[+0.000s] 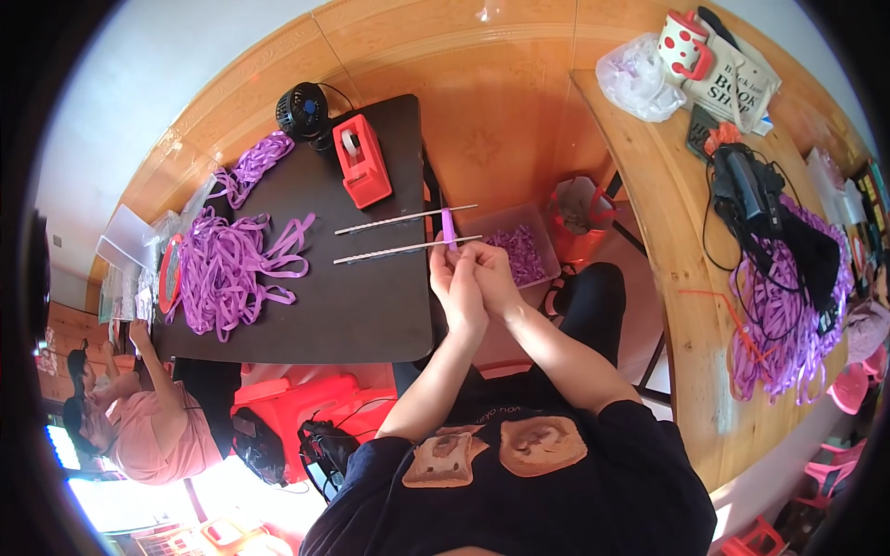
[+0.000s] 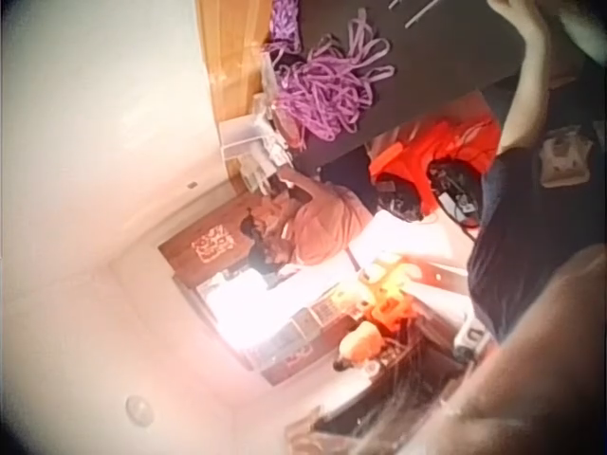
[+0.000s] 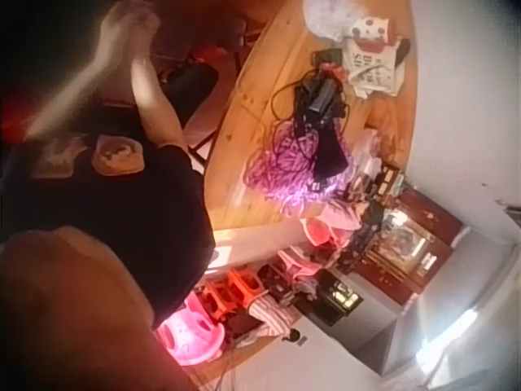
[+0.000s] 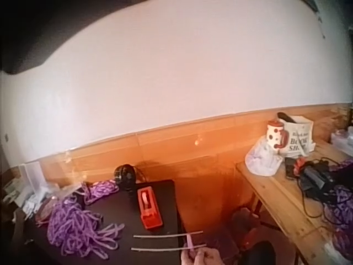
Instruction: Making purple ribbon bows using a metal jig and tape.
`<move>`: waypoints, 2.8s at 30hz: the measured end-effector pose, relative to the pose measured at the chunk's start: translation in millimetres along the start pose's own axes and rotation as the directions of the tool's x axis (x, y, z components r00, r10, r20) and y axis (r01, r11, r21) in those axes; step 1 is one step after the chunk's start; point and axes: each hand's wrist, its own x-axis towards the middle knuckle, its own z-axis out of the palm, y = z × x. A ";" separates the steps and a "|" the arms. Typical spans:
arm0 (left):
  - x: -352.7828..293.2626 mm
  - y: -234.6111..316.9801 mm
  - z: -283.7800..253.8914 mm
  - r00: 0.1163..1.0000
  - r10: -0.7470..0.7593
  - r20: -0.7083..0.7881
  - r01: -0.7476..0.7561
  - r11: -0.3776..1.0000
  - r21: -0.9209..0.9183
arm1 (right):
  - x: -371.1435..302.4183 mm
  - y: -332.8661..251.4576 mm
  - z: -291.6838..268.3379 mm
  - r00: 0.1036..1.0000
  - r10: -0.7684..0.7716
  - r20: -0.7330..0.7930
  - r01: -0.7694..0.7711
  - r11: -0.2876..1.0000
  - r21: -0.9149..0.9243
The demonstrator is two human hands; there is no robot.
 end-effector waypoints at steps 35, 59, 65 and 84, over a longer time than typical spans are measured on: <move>33.0 93.1 -37.0 0.563 -0.592 0.577 0.821 0.478 -0.311 | 128.7 -76.8 82.1 0.976 0.005 0.218 0.122 0.817 -0.564; 24.3 99.8 -34.9 0.642 -0.532 0.552 0.759 0.545 -0.357 | 118.8 -29.8 111.5 1.000 0.019 0.016 -0.011 0.913 -0.408; 27.8 91.0 -38.9 0.589 -0.530 0.610 0.802 0.480 -0.356 | 138.3 -17.4 97.2 0.993 -0.088 0.072 0.114 0.809 -0.577; 29.2 91.5 -37.3 0.568 -0.579 0.585 0.808 0.526 -0.265 | 108.1 -103.1 -7.3 0.667 0.498 0.555 0.098 0.679 -0.728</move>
